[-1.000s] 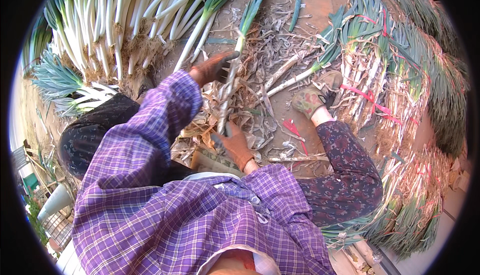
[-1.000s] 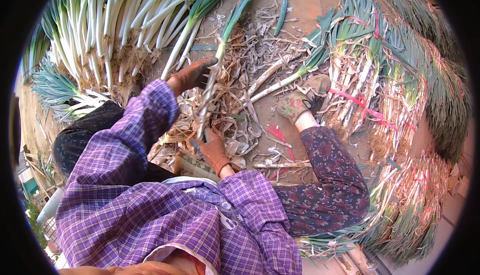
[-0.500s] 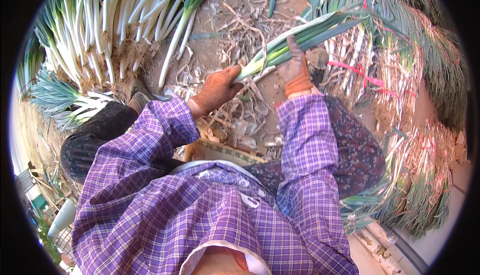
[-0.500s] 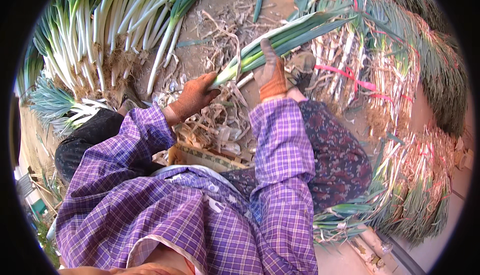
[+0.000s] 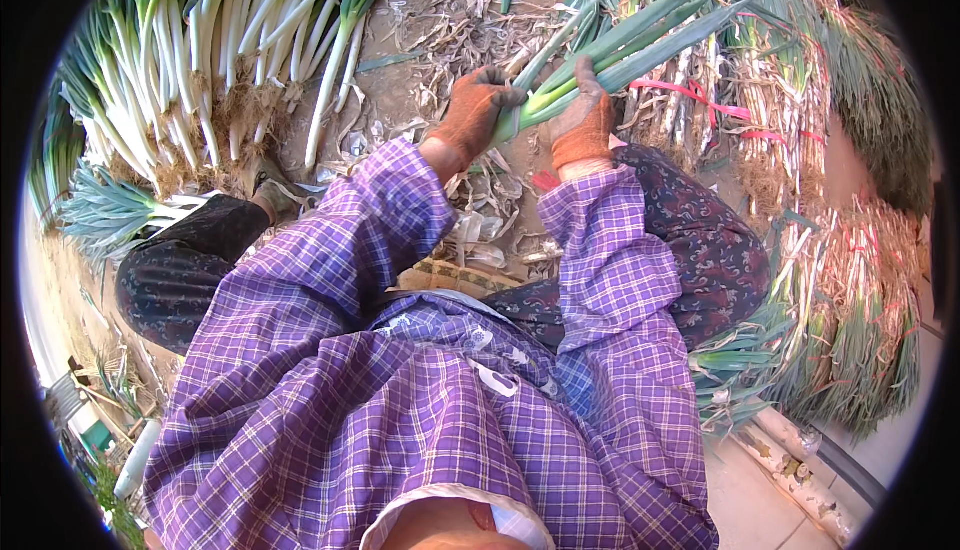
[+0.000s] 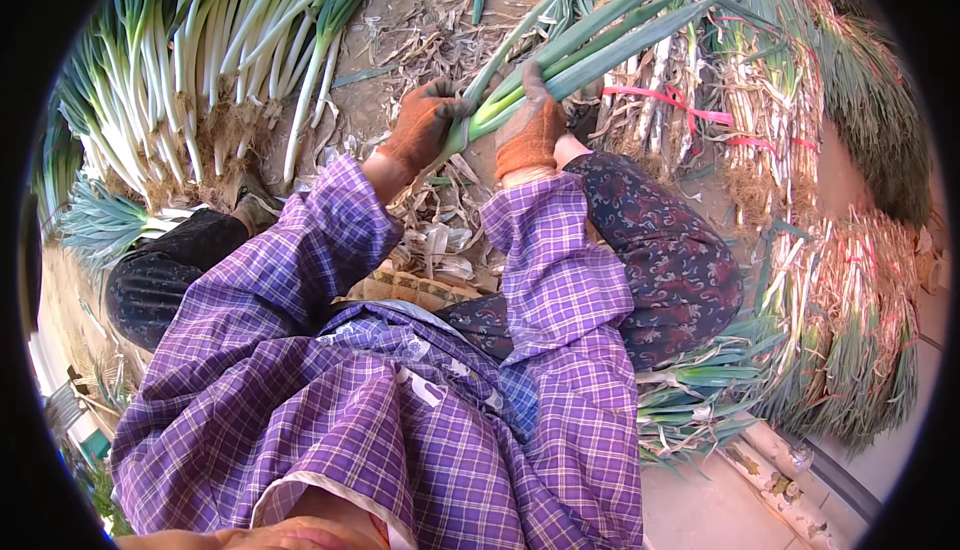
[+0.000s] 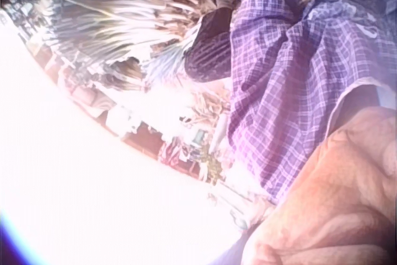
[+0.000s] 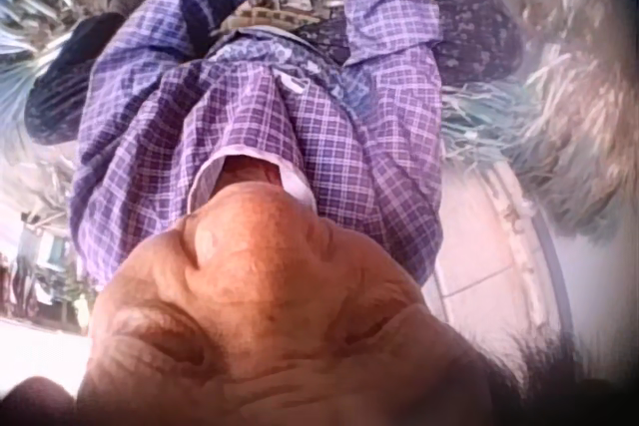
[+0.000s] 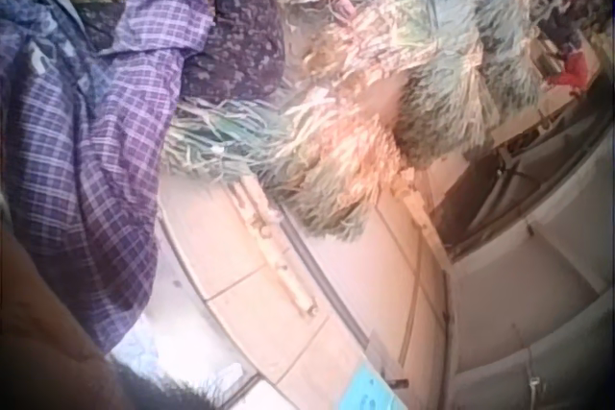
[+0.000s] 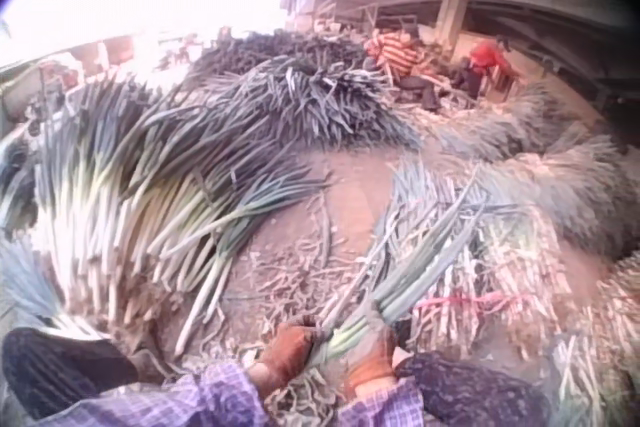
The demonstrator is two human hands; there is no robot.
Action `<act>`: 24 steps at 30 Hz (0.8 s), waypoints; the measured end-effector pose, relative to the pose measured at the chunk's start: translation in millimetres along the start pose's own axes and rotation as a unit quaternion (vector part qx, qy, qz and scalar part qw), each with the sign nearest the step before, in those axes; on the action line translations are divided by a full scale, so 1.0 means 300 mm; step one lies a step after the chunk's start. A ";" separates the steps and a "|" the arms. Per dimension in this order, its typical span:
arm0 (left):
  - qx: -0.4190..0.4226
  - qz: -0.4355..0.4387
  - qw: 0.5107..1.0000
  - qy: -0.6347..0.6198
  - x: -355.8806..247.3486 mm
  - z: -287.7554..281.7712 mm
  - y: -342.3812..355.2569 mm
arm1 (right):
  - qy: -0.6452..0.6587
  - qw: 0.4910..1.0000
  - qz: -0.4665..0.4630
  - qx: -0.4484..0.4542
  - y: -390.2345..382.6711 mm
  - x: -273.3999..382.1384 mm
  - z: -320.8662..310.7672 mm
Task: The person sits on the ground and cleans green onions by hand. They pick up each onion, remove the outer layers and roots, and place the cleaned onions into a pile.
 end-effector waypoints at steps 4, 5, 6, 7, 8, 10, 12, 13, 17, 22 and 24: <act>-0.065 0.140 0.916 0.370 -0.117 0.075 0.069 | -0.057 0.995 -0.087 -0.012 -0.022 0.093 0.042; -0.049 0.164 0.900 0.400 -0.121 0.085 0.089 | -0.077 0.991 -0.105 -0.024 -0.045 0.116 0.064; -0.036 0.187 0.883 0.429 -0.122 0.085 0.112 | -0.096 0.987 -0.122 -0.035 -0.064 0.135 0.079; -0.028 0.175 0.880 0.440 -0.107 0.067 0.125 | -0.106 0.988 -0.113 -0.023 -0.072 0.142 0.084; -0.021 0.163 0.877 0.452 -0.098 0.041 0.132 | -0.079 0.992 -0.101 -0.015 -0.056 0.146 0.077; -0.006 0.118 0.860 0.496 -0.082 -0.019 0.118 | -0.025 0.997 -0.074 -0.003 -0.005 0.152 0.041; -0.019 0.082 0.864 0.496 0.040 -0.204 0.112 | -0.074 0.995 -0.066 0.023 0.008 0.156 0.058; -0.013 0.101 0.876 0.472 0.035 -0.225 0.095 | -0.087 0.994 -0.062 0.032 0.009 0.154 0.054; -0.025 0.106 0.877 0.468 0.021 -0.290 0.008 | -0.090 0.994 -0.063 -0.006 -0.027 0.114 0.043; -0.042 0.069 0.889 0.451 0.034 -0.330 0.025 | -0.123 0.991 -0.054 0.021 -0.109 0.169 0.086; 0.003 -0.008 0.856 0.516 0.051 -0.381 0.018 | -0.119 0.988 -0.086 0.050 -0.159 0.217 0.141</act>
Point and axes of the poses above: each hand's wrist, its own y-axis towards the middle knuckle, its own z-axis out of the palm, x = y × z, the point moved 9 cm from there along y, towards the middle knuckle, and after that the axes turned 7 degrees about z, right-handed, at the moved point
